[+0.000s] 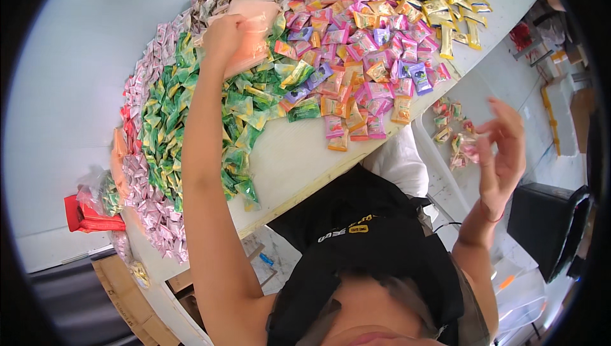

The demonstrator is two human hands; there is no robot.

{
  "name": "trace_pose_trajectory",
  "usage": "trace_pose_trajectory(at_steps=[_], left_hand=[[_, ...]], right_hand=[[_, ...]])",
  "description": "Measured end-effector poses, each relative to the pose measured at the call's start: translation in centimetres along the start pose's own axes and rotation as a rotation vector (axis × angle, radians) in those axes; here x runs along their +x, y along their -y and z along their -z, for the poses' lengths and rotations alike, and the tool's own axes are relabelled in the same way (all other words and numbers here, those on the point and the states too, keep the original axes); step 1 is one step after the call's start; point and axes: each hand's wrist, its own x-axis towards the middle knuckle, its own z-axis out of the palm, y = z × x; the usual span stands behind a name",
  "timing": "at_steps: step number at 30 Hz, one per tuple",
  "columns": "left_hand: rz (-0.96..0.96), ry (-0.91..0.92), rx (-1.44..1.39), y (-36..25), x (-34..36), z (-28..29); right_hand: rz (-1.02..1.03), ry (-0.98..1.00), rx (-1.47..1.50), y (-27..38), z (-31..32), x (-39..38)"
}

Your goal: The person repeatedly picks small wrapped candies from a table and places them into small clear plastic bags. They seal each bag and set it aside on the table. The process is repeated continuously with candies of various colors.

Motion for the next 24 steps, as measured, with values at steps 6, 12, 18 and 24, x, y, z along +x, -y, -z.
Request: trace_pose_trajectory(at_steps=[6, 12, 18, 24], left_hand=[[0.118, -0.338, -0.320, 0.1, -4.7, 4.4], [0.242, -0.476, -1.158, -2.0, -12.1, 9.5], [0.483, -0.629, -0.867, -3.2, -23.9, 11.3], [0.546, -0.619, -1.321, -3.8, -32.8, 11.1]], right_hand=[[0.996, 0.576, -0.065, 9.2, -6.8, 5.8], [1.122, 0.764, 0.035, 10.2, -9.4, 4.1], [1.242, 0.664, 0.156, 11.9, -18.4, 5.1], [1.445, 0.808, 0.163, 13.5, -27.6, 1.5]])
